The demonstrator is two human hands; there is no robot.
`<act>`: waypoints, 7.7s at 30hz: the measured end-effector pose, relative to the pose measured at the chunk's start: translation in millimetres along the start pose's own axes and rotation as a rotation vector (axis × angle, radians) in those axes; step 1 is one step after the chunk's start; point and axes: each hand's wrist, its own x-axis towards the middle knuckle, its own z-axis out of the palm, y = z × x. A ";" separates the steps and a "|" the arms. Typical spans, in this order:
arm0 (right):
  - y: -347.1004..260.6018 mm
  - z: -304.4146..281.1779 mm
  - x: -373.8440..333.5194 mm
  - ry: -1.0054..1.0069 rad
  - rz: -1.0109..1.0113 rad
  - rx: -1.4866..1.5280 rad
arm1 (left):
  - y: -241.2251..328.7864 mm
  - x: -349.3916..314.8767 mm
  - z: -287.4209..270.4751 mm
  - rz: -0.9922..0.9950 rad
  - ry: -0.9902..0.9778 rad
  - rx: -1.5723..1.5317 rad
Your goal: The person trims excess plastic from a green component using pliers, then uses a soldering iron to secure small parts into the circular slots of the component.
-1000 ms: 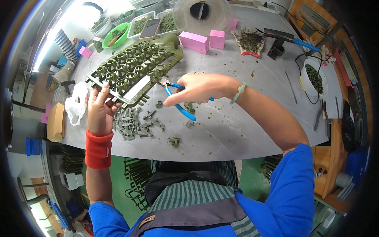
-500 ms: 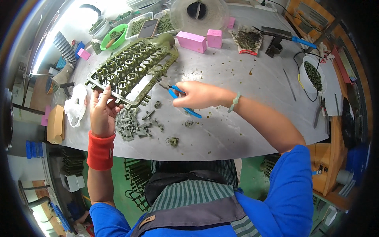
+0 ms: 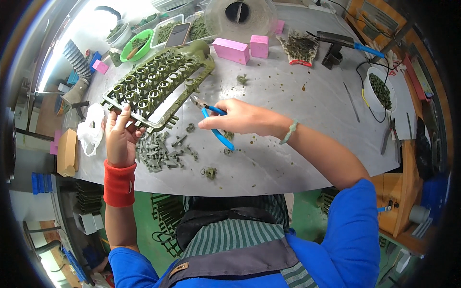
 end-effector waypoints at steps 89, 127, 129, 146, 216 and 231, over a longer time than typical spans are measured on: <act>-46.5 -35.7 -97.4 0.247 -0.352 0.067 | 156.5 100.1 -46.0 0.289 -0.791 0.733; 90.7 28.5 -289.5 1.309 -0.277 0.593 | -96.7 219.5 206.6 0.964 -0.953 1.243; 88.1 29.2 -287.0 1.319 -0.255 0.583 | -96.2 230.0 199.6 0.965 -0.951 1.326; 88.7 28.0 -285.6 1.428 -0.103 0.564 | -112.8 190.3 208.9 0.778 -0.877 1.133; 105.1 36.7 -211.5 1.148 -0.107 0.889 | -134.4 175.1 161.2 0.531 -0.796 0.724; 117.7 60.5 -158.8 0.933 -0.151 1.067 | -38.6 39.1 21.3 0.167 -0.726 0.729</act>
